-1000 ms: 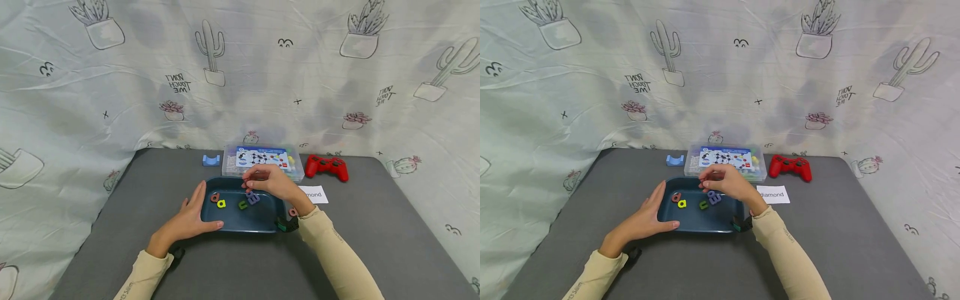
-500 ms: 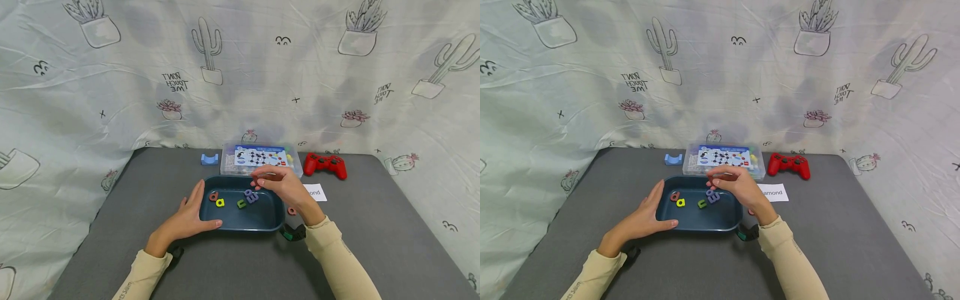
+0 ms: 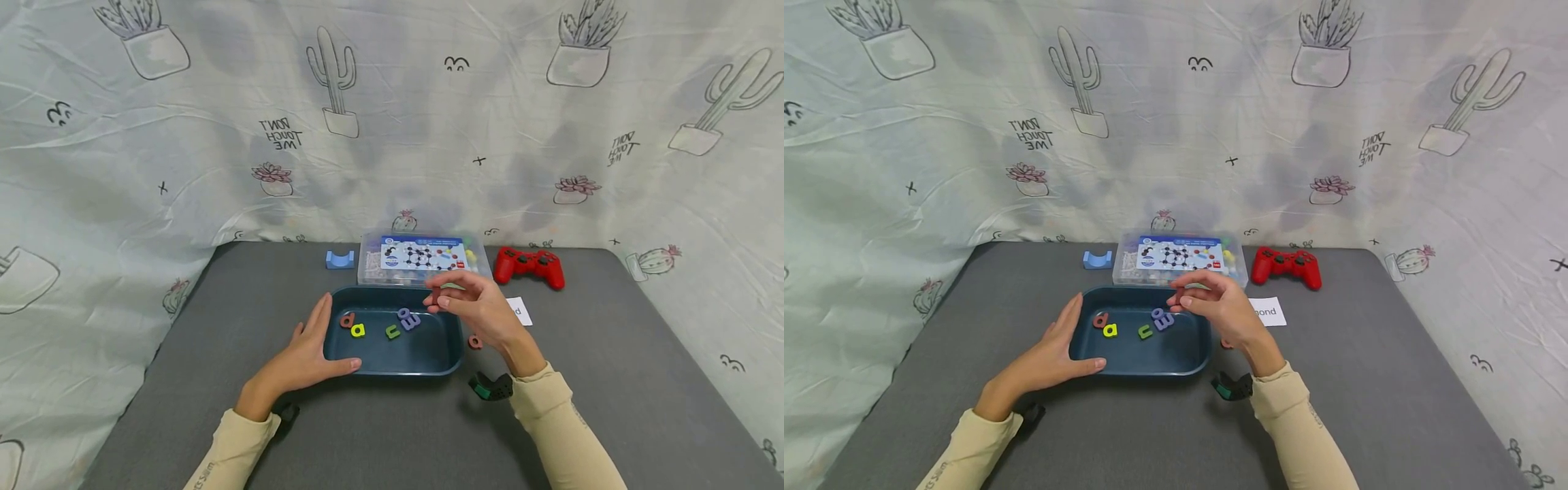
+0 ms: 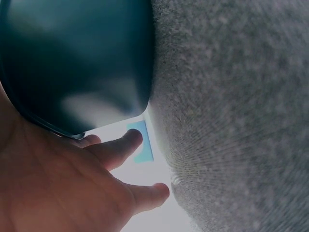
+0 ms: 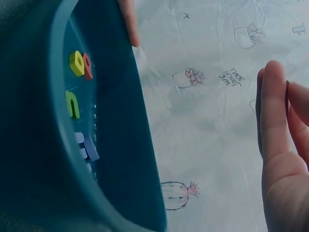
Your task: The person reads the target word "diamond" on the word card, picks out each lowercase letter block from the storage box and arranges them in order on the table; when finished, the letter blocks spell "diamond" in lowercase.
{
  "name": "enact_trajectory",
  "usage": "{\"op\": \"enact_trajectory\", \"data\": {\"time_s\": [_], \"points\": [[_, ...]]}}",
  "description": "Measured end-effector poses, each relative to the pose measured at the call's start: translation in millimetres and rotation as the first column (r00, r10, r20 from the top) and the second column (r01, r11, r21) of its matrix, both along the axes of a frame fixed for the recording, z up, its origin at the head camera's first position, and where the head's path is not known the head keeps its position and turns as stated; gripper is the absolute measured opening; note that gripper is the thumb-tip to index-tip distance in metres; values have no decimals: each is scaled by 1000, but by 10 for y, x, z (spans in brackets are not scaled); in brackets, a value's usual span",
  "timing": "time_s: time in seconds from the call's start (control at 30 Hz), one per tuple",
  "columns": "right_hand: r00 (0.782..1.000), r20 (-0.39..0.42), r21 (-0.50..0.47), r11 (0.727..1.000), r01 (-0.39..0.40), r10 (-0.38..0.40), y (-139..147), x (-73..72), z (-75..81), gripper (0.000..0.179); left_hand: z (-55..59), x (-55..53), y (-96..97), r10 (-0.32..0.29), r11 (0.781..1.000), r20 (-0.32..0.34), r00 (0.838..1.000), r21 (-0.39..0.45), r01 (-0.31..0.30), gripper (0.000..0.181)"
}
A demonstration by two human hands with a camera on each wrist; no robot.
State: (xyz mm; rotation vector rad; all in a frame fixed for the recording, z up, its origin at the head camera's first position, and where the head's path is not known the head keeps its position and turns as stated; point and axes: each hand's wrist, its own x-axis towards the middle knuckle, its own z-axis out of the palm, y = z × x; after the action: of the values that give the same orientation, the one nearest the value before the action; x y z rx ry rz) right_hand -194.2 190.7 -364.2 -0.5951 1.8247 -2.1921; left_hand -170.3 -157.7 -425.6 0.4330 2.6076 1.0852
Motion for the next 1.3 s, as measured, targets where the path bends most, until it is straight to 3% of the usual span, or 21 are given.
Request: {"op": "enact_trajectory", "data": {"time_s": [0.2, 0.63, 0.87, 1.1, 1.3], "points": [[1000, 16, -31, 999, 5, -4, 53, 6, -26, 17, 0, 3, -1, 2, 1000, 5, 1000, 0, -2, 132], [999, -43, -20, 1000, 12, -13, 108, 7, -101, 7, 25, -5, 5, -1, 1000, 9, 1000, -6, 1, 133], [997, -67, -4, 999, 47, -47, 129, 25, -138, 10, 19, -5, 12, 3, 1000, 6, 1000, -7, -3, 133], [995, -24, 96, 991, 95, -93, 166, 59, -130, 14, 1, -13, 10, -1, 1000, 6, 1000, -18, 1, 133], [997, -41, 140, 988, 72, -67, 220, 68, -148, 27, 10, -12, 1, -7, 1000, 10, 1000, -27, 7, 130]]}}
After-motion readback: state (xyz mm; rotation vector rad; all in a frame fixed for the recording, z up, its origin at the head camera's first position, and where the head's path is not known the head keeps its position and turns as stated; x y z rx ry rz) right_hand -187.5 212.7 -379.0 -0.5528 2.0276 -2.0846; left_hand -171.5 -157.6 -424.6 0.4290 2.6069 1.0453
